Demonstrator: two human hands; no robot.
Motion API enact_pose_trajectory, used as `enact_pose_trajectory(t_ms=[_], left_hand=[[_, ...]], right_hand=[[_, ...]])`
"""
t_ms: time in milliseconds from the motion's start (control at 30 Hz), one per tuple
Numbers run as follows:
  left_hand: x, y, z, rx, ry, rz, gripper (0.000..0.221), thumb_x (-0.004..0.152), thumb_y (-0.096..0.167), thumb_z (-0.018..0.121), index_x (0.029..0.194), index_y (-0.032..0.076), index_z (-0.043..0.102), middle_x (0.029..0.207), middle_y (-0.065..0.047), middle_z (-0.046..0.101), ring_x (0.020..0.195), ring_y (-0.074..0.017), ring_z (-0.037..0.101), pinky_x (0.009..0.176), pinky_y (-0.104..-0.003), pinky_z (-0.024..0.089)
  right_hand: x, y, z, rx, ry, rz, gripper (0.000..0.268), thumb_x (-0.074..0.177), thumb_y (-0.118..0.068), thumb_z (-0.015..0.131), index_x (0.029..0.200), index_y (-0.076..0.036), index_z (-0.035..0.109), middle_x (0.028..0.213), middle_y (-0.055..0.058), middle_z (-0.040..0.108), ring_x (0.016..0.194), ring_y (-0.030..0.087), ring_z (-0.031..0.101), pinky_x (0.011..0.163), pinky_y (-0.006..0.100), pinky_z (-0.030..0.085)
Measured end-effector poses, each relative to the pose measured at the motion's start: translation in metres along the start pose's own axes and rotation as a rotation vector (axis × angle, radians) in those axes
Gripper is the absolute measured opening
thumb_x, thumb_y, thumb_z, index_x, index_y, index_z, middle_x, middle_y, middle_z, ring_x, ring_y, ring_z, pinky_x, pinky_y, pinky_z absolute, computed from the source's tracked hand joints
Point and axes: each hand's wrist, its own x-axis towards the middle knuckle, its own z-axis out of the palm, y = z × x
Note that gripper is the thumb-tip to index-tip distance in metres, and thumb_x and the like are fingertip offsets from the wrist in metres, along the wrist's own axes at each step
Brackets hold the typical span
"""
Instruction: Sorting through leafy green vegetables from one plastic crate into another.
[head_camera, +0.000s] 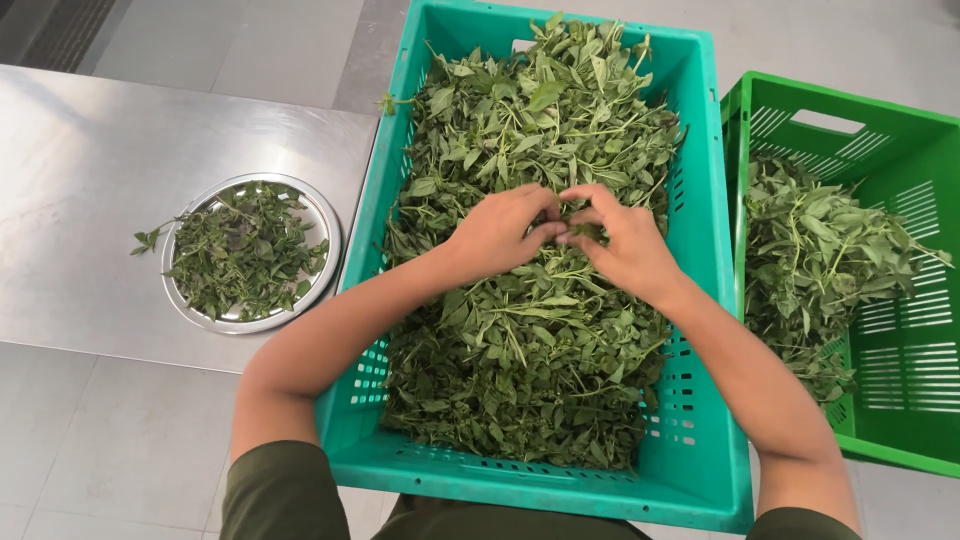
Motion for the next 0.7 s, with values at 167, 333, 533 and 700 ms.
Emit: enact_pose_trajectory(t_ms=[167,333,533,700], left_hand=[[-0.005,-0.010,0.013,0.131,-0.187,0.031,0.008,0.090,0.014,0.065,0.089,0.010,0.071,0.090,-0.010,0.065,0.082,-0.0294,0.067,0.073,-0.043,0.054],[-0.005,0.016,0.003,-0.642,-0.865,-0.091,0.014,0.092,0.017,0.067,0.096,0.006,0.073,0.089,-0.007,0.071,0.079,-0.0172,0.062,0.076,-0.037,0.048],[-0.030,0.011,0.043,-1.088,-1.296,0.081,0.011,0.099,0.012,0.068,0.099,0.000,0.068,0.089,-0.003,0.069,0.076,-0.0110,0.059,0.068,-0.031,0.047],[-0.018,0.011,0.021,-0.876,-1.335,0.032,0.019,0.099,0.019,0.070,0.099,0.001,0.075,0.087,-0.003,0.073,0.069,-0.0132,0.058,0.061,-0.032,0.047]], right_hand=[[-0.001,0.011,-0.001,0.036,-0.145,-0.240,0.044,0.086,0.000,0.073,0.124,-0.007,0.052,0.094,0.009,0.081,0.089,0.022,0.078,0.087,0.036,0.055],[-0.015,-0.021,-0.023,0.432,-0.649,-0.167,0.036,0.082,-0.001,0.074,0.115,-0.004,0.061,0.089,0.008,0.081,0.080,0.019,0.079,0.072,0.037,0.057],[-0.036,-0.032,-0.043,0.588,-0.897,-0.402,0.030,0.090,-0.005,0.076,0.118,-0.002,0.066,0.085,0.007,0.082,0.079,0.017,0.081,0.075,0.034,0.063],[-0.073,-0.001,-0.100,0.341,-0.165,-0.643,0.021,0.078,-0.011,0.077,0.099,-0.009,0.074,0.090,0.005,0.076,0.084,0.020,0.076,0.087,0.036,0.059]])
